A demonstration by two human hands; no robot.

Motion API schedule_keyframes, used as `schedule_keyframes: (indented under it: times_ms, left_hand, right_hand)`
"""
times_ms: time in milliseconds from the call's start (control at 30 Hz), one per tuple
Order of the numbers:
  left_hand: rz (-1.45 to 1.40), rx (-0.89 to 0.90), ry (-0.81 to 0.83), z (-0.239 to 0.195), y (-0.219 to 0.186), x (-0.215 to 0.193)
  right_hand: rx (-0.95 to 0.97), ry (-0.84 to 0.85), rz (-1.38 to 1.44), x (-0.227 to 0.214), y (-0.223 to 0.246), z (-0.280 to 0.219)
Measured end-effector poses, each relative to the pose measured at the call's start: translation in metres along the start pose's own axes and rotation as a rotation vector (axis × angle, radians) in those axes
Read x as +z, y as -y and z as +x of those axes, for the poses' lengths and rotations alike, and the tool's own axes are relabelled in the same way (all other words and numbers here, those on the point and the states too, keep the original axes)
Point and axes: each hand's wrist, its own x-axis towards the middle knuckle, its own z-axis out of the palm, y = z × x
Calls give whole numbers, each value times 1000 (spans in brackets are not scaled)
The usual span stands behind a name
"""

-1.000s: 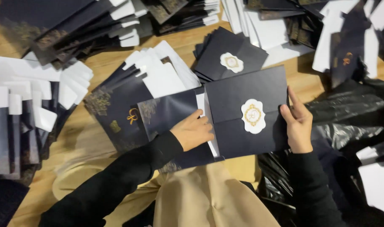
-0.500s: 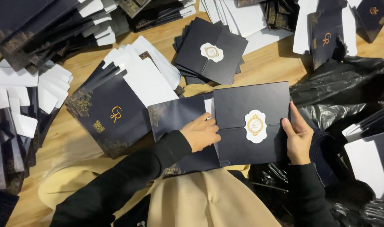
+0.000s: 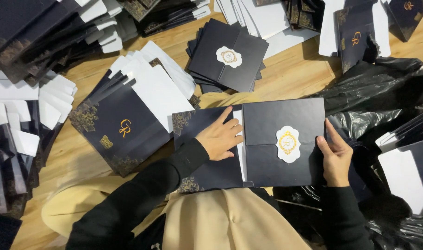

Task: Assembling decorative invitation folders by placing paper inserts inside and folding the covers.

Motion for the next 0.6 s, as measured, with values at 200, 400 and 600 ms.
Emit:
schedule_keyframes:
  times_ms: [200, 400, 600]
  left_hand:
    - [138, -78, -275, 2, 24, -2]
    - [-250, -293, -425, 8, 29, 5]
    - [-396, -437, -633, 14, 26, 30]
  right_hand:
    - [44, 7, 32, 18, 36, -7]
    - [112, -8, 77, 21, 40, -4]
    - [-14, 17, -82, 14, 39, -2]
